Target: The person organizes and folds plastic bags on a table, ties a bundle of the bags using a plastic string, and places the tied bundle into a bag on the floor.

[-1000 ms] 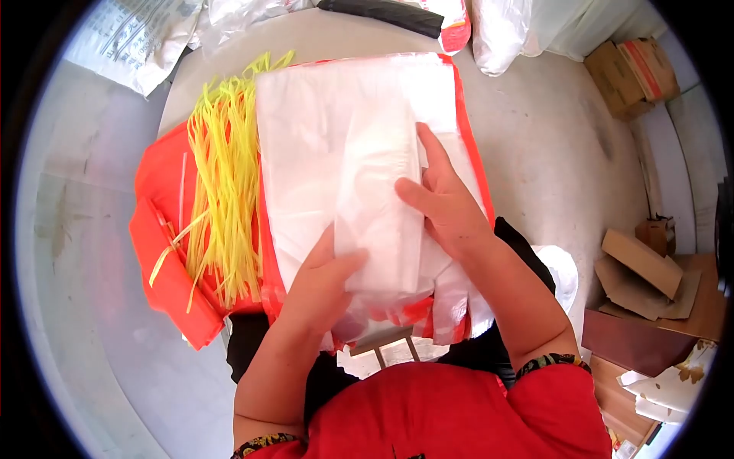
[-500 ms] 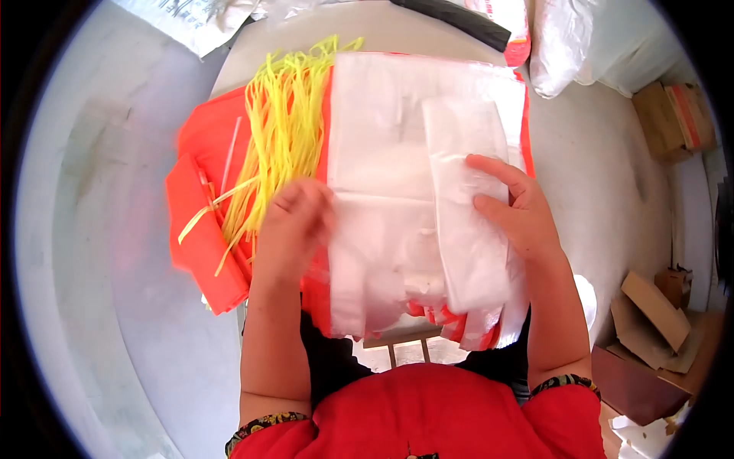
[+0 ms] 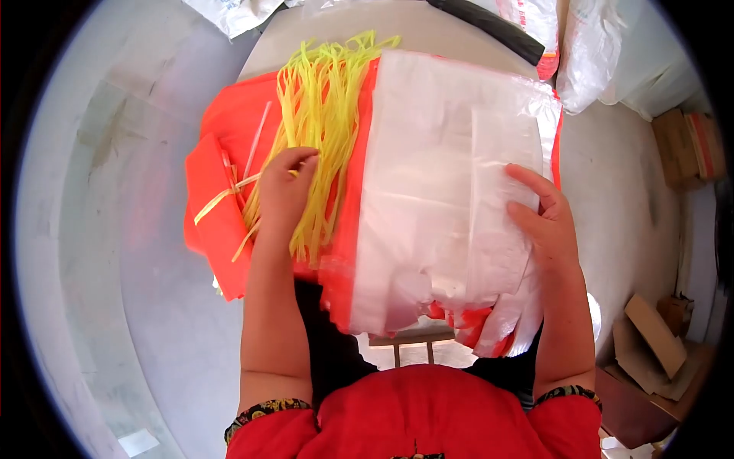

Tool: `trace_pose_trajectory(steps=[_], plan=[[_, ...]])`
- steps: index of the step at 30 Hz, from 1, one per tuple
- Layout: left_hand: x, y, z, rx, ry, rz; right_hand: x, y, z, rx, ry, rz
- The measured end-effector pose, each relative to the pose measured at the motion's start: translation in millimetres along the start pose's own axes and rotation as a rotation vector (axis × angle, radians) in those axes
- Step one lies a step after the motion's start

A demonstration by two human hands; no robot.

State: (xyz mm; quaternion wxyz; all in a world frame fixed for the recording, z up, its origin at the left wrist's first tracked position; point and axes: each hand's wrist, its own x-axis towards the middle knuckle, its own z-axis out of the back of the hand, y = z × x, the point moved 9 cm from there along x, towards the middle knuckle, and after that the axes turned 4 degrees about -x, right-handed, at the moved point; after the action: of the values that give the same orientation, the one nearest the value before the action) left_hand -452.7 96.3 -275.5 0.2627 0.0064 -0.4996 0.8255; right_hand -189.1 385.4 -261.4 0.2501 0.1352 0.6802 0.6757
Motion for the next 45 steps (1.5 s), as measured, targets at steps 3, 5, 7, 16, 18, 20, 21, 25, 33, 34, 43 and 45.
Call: trace_pose_trajectory(steps=[3, 5, 7, 16, 18, 20, 21, 25, 33, 34, 43, 45], plan=[[0.7, -12.4, -30.3, 0.251, 0.096, -0.092, 0.7, -2.2, -2.3, 0.016, -0.008, -0.02], [5.8, -1.5, -40.0, 0.324, 0.085, -0.06, 0.8, -1.7, -2.1, 0.016, -0.014, -0.017], [11.5, 3.0, -46.5, 0.413, 0.089, -0.029, 1.2, -1.2, -0.2, 0.006, -0.024, 0.006], [17.9, 18.1, -27.0, 0.093, 0.023, 0.306, -4.7, 2.4, 3.8, 0.064, -0.075, -0.077], [15.7, 27.0, -16.9, -0.356, -0.024, 0.473, -4.3, -2.8, 6.2, 0.275, -0.086, -0.09], [11.8, 32.6, -22.3, -0.888, 0.051, 0.559, -1.4, -8.9, 5.9, 0.439, -0.067, -0.092], [8.7, 29.4, -23.8, -1.056, 0.069, 0.589, 0.5, -13.0, 4.7, 0.497, -0.042, -0.092], [4.1, 7.8, -36.4, -1.448, 0.211, 0.602, 0.0, -14.9, -5.5, 0.575, 0.003, -0.115], [8.8, 23.2, -27.6, -1.046, -0.018, 0.535, 1.5, -15.7, -2.1, 0.526, -0.009, -0.101], [11.1, 34.7, -18.0, -0.947, -0.079, 0.491, 1.4, -15.1, -0.5, 0.521, -0.004, -0.093], [-10.9, -5.2, -45.2, -0.057, 0.393, 0.291, 5.4, -21.4, 8.8, 0.513, -0.065, -0.059], [-14.7, -1.9, -46.0, 0.069, 0.402, 0.298, 5.4, -21.8, 7.8, 0.515, -0.067, -0.06]])
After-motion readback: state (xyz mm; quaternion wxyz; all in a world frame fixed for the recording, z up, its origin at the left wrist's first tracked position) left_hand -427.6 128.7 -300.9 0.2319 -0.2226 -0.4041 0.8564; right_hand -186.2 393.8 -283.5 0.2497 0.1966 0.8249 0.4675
